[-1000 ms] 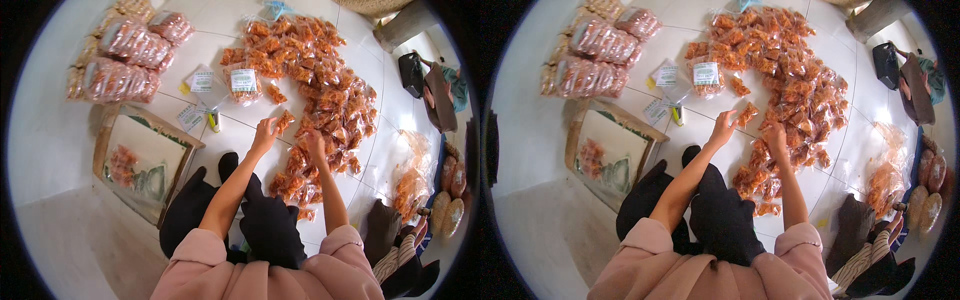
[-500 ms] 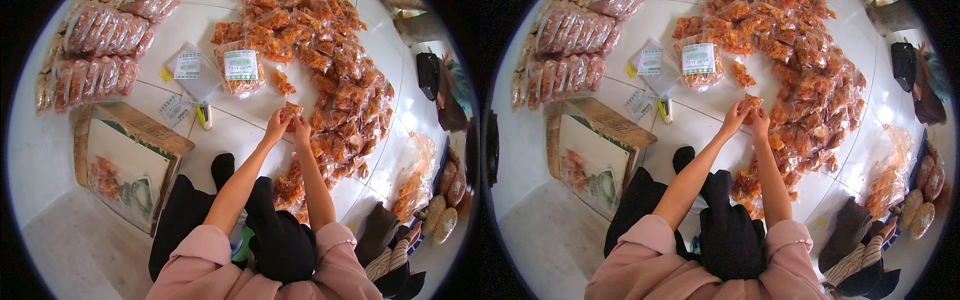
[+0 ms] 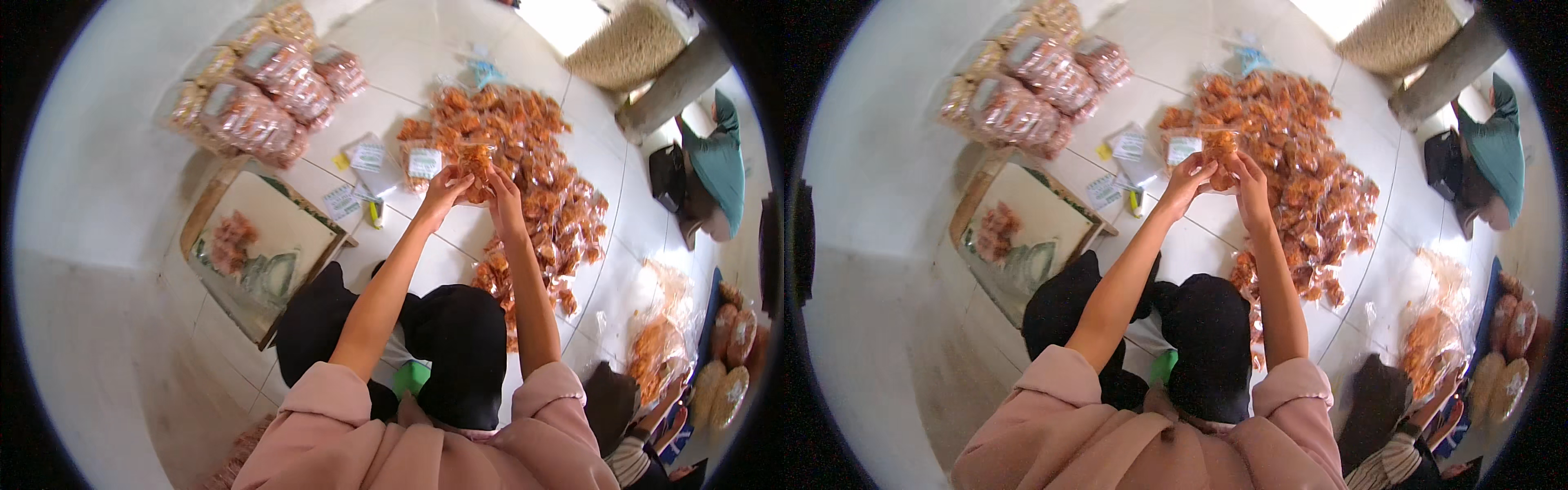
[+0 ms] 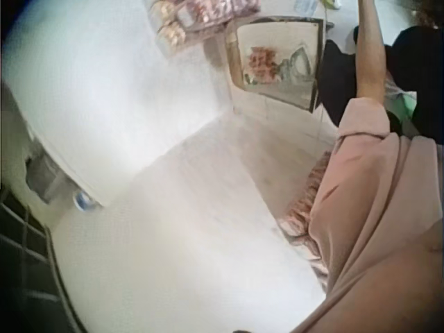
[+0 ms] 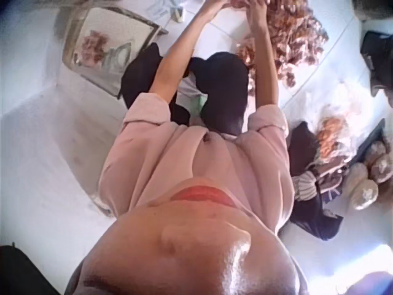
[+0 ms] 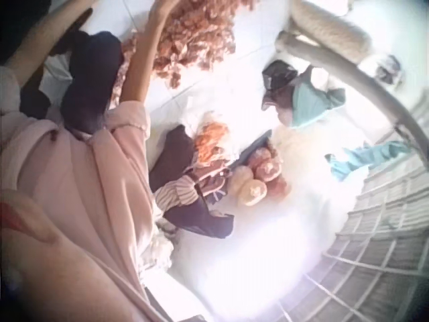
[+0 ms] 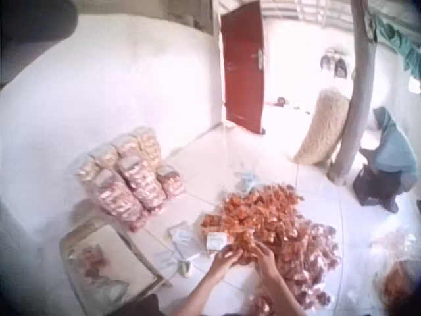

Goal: The person picks up several small packets of snacks from a pile on the tiled floor and puts them into a larger plastic bag by hand, then flattens the bag on a wooden board to organize the contents.

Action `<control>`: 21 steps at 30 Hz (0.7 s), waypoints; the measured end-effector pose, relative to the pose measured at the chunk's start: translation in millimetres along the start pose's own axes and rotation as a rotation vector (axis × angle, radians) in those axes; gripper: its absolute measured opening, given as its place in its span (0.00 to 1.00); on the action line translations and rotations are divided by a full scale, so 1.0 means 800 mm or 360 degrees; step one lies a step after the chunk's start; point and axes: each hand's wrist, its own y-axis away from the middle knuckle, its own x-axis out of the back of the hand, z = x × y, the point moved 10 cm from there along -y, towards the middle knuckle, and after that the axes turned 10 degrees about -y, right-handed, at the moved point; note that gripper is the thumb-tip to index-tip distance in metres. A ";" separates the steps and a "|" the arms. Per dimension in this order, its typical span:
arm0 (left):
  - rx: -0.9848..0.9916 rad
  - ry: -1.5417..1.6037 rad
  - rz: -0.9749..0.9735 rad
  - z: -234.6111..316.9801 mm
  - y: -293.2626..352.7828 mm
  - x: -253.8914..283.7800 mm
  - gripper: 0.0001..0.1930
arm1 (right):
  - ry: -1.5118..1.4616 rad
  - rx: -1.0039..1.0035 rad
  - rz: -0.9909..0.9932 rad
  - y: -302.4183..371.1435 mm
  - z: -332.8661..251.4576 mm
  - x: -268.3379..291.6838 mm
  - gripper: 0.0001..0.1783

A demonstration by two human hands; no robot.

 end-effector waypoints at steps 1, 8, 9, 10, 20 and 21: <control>-0.0077 -0.0011 0.0053 0.031 0.015 0.010 0.19 | 0.0024 -0.0091 -0.0151 0.011 -0.007 -0.039 0.17; -0.0479 -0.0022 0.0424 0.138 0.150 0.102 0.20 | 0.0150 -0.0161 -0.0605 0.100 0.018 -0.208 0.16; -0.0563 -0.0321 0.0628 0.146 0.174 0.137 0.20 | 0.0116 -0.0167 -0.0580 0.117 0.033 -0.232 0.16; -0.0630 -0.0620 0.0835 0.156 0.199 0.172 0.19 | 0.0084 -0.0177 -0.0554 0.134 0.048 -0.255 0.16; -0.0291 -0.1290 0.1576 0.042 0.434 0.411 0.23 | -0.0057 -0.0750 -0.0376 0.245 0.290 -0.252 0.18; -0.0159 -0.1526 0.1500 0.026 0.445 0.410 0.27 | -0.0090 -0.0881 -0.0284 0.256 0.316 -0.235 0.18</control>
